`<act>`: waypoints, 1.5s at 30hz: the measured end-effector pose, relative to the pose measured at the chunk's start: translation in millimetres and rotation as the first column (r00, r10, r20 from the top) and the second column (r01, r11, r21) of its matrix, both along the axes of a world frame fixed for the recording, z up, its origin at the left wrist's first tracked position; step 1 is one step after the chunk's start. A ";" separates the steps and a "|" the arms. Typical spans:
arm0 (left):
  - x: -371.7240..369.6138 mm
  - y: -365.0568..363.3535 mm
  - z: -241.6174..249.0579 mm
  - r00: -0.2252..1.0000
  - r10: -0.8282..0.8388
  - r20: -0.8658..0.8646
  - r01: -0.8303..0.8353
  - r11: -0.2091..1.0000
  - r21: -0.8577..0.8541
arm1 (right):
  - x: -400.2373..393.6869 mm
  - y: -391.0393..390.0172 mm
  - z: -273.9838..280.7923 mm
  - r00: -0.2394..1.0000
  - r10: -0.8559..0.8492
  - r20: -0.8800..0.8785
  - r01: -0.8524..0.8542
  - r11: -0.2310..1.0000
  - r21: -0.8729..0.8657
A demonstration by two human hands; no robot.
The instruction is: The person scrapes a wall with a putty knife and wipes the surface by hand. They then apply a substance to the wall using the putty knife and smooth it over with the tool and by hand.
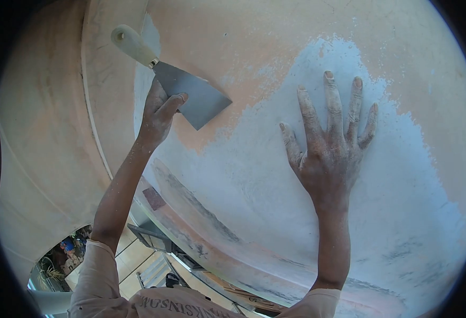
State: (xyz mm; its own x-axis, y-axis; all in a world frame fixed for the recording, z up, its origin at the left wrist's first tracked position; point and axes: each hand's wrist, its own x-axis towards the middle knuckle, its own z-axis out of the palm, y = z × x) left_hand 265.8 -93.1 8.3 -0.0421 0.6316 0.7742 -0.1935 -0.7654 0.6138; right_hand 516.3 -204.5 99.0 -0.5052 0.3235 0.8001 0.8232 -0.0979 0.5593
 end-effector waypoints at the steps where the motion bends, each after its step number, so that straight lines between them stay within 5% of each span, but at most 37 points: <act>1: 5.0 -0.7 1.2 0.998 0.021 0.052 -0.022 0.999 0.031 | 0.0 0.1 0.1 1.000 0.000 0.001 0.000 1.000 0.002; 9: 37.2 -1.0 4.6 0.974 0.154 0.166 -0.180 0.971 0.157 | 1.2 2.4 -0.2 1.000 0.008 0.013 -0.008 1.000 0.016; 12: 36.9 -2.5 8.2 0.997 0.062 0.054 -0.073 0.975 0.212 | 1.2 3.2 0.4 1.000 0.009 0.011 -0.009 1.000 0.021; 21: 28.9 9.2 16.1 0.995 -0.043 0.091 0.018 0.965 0.262 | 0.7 3.3 0.7 1.000 0.016 0.010 -0.016 1.000 0.014; 24: 36.2 6.1 26.7 0.974 0.062 0.216 -0.117 0.961 0.249 | 0.0 2.2 1.3 1.000 -0.006 0.009 0.005 1.000 0.003; 30: 35.8 -3.9 52.8 0.981 0.163 0.104 -0.179 0.970 0.162 | -1.5 1.6 0.7 1.000 0.013 -0.008 -0.014 1.000 -0.005; 33: 35.4 2.4 63.4 0.990 -0.047 0.131 0.002 0.948 0.319 | -2.0 0.5 1.3 1.000 0.002 -0.013 -0.002 1.000 -0.014; 36: 38.4 7.5 62.5 0.979 -0.033 0.202 -0.058 0.902 0.428 | -2.4 0.5 1.5 1.000 0.007 -0.015 -0.007 1.000 -0.017; 45: 40.5 13.4 32.2 0.955 0.001 0.296 -0.040 0.991 0.126 | -2.2 0.8 1.1 1.000 0.002 -0.013 -0.002 1.000 -0.021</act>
State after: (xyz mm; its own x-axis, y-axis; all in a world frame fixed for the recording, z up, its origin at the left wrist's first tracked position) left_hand 306.3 -79.7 40.4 -0.2926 0.5232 0.8004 -0.3336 -0.8403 0.4273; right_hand 514.1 -203.7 100.2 -0.4952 0.3388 0.8000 0.8308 -0.0845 0.5501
